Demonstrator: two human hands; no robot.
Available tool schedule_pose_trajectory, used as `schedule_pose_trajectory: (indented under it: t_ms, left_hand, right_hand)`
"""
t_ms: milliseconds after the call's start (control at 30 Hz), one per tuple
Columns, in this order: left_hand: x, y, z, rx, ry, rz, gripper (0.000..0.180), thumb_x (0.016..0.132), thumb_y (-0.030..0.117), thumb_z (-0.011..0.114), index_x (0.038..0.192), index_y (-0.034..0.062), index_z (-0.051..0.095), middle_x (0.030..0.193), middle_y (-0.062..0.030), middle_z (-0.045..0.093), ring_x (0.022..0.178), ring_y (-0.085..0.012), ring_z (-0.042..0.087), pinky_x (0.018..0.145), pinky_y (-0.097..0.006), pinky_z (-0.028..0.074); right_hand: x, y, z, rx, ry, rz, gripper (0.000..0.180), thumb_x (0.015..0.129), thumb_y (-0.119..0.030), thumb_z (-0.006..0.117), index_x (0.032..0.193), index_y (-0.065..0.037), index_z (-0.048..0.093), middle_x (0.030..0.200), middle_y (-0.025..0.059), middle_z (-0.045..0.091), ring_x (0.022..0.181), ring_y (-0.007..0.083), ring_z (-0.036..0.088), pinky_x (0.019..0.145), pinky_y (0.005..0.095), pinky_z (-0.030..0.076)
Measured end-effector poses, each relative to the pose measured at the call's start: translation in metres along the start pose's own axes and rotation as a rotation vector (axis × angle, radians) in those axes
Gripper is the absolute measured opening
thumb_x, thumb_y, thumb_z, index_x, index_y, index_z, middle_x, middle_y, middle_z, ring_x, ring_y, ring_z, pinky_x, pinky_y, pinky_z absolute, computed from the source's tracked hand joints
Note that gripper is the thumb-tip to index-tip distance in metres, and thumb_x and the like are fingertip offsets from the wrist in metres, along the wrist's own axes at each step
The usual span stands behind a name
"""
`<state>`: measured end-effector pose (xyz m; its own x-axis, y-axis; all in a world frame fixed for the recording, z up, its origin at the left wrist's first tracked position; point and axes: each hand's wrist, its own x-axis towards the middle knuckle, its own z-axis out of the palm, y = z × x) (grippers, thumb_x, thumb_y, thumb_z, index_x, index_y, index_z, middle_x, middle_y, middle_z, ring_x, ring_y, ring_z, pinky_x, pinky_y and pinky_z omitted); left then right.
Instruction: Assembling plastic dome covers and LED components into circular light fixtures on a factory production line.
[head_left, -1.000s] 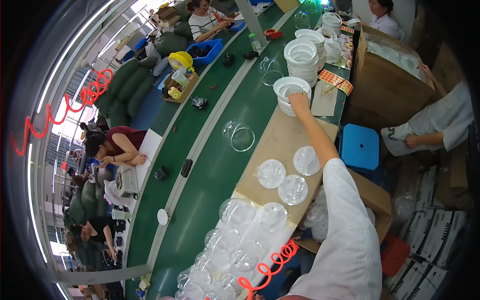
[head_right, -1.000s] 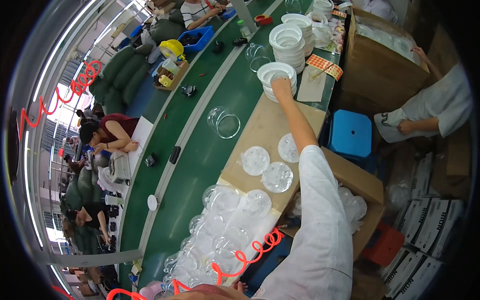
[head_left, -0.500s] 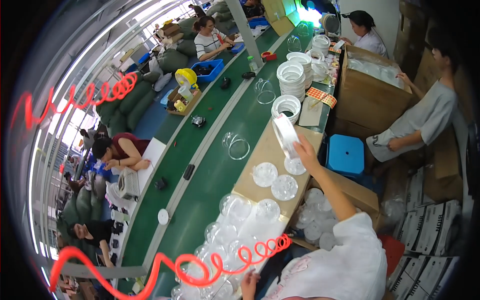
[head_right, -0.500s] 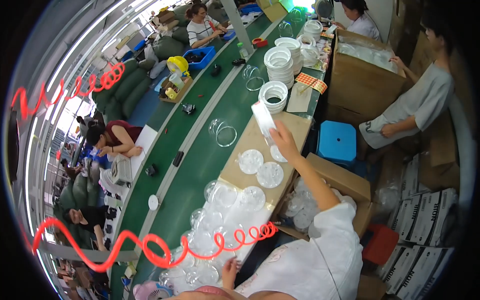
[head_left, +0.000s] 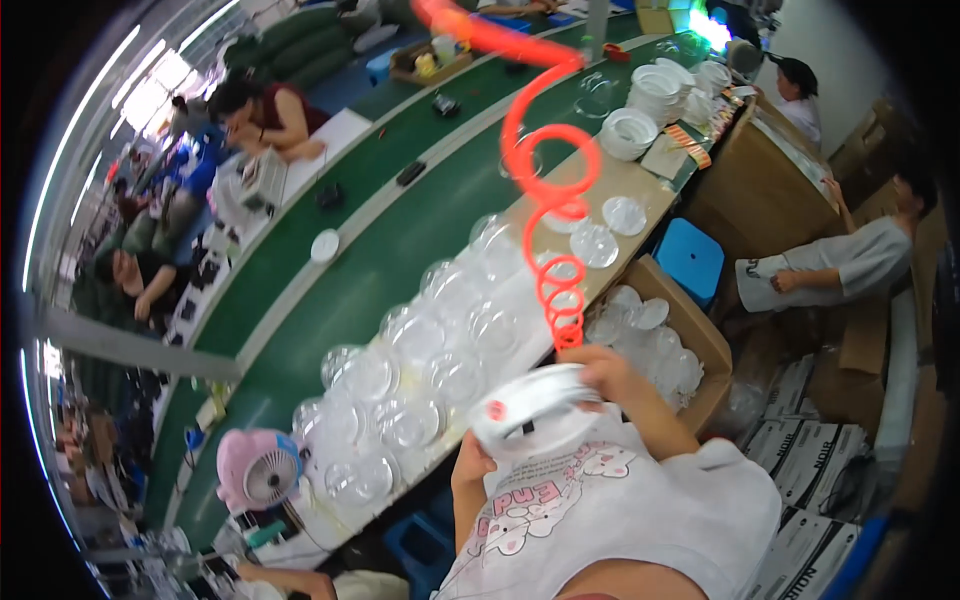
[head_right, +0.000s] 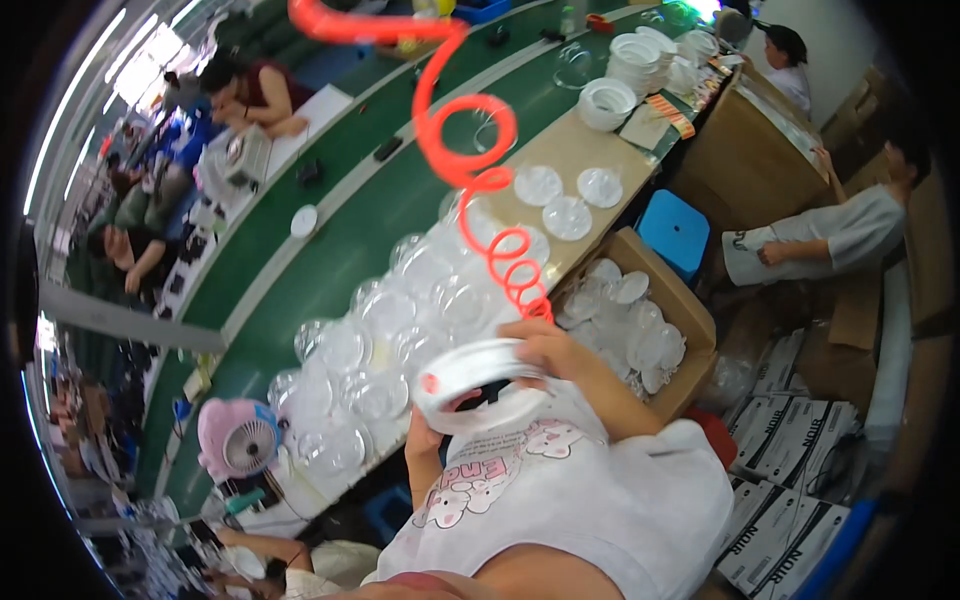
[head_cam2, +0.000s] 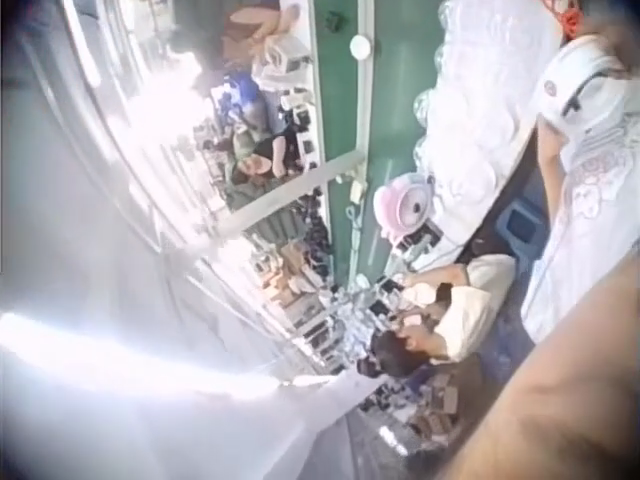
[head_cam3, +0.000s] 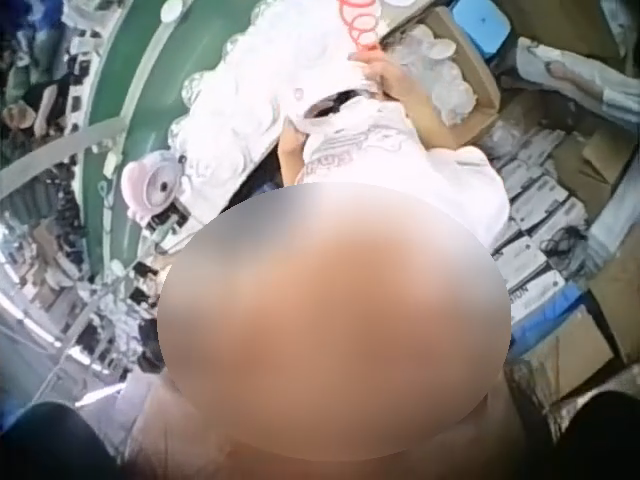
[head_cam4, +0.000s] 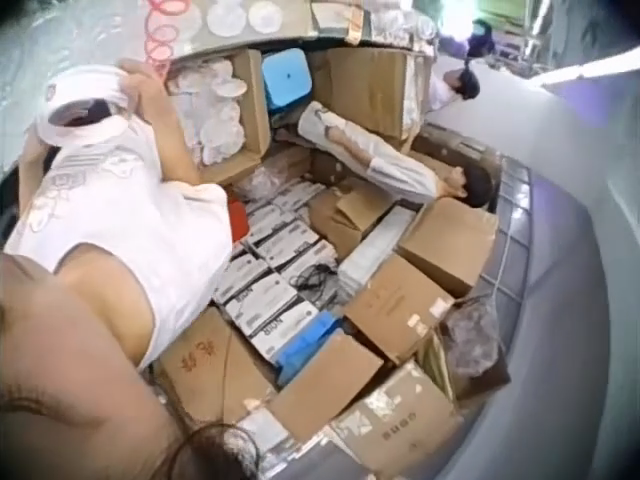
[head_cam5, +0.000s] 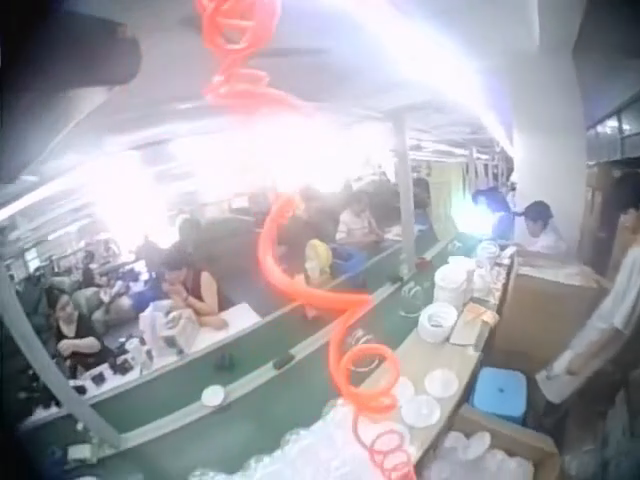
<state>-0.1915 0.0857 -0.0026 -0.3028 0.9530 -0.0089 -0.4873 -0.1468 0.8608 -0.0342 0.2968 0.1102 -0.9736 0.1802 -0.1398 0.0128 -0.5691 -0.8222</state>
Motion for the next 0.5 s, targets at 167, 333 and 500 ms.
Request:
schedule_pose_trajectory:
  t_ms: [167,333,500]
  left_hand:
    - [-0.032,0.01,-0.022,-0.503,0.035,0.325,0.047,0.074,0.034,0.067,0.111,0.0077,0.053,0.061,-0.0022,0.049,0.054,-0.0197,0.049,0.056,-0.038,0.043]
    - [-0.063,0.019,-0.05,-0.381,0.295,0.414,0.039,0.083,0.022,0.055,0.116,0.0034,0.048,0.049,0.0007,0.039,0.033,-0.0102,0.036,0.032,-0.025,0.037]
    - [-0.041,0.021,-0.061,-0.426,0.338,0.486,0.036,0.092,0.021,0.042,0.122,0.0012,0.04,0.053,-0.0018,0.047,0.031,-0.0106,0.041,0.03,-0.023,0.038]
  right_hand:
    - [0.078,0.05,0.036,0.105,-0.098,0.123,0.03,0.084,-0.022,0.046,0.102,0.003,0.051,0.077,0.0116,0.061,0.065,0.0149,0.059,0.062,0.0258,0.046]
    - [0.117,0.084,0.026,-0.287,0.143,0.039,0.033,0.089,-0.009,0.045,0.122,-0.005,0.043,0.114,0.0086,0.053,0.106,0.0148,0.05,0.091,0.0276,0.037]
    - [0.143,0.048,-0.02,-0.303,0.491,-0.053,0.036,0.089,-0.014,0.047,0.124,-0.008,0.039,0.11,0.0088,0.056,0.099,0.0146,0.054,0.082,0.027,0.041]
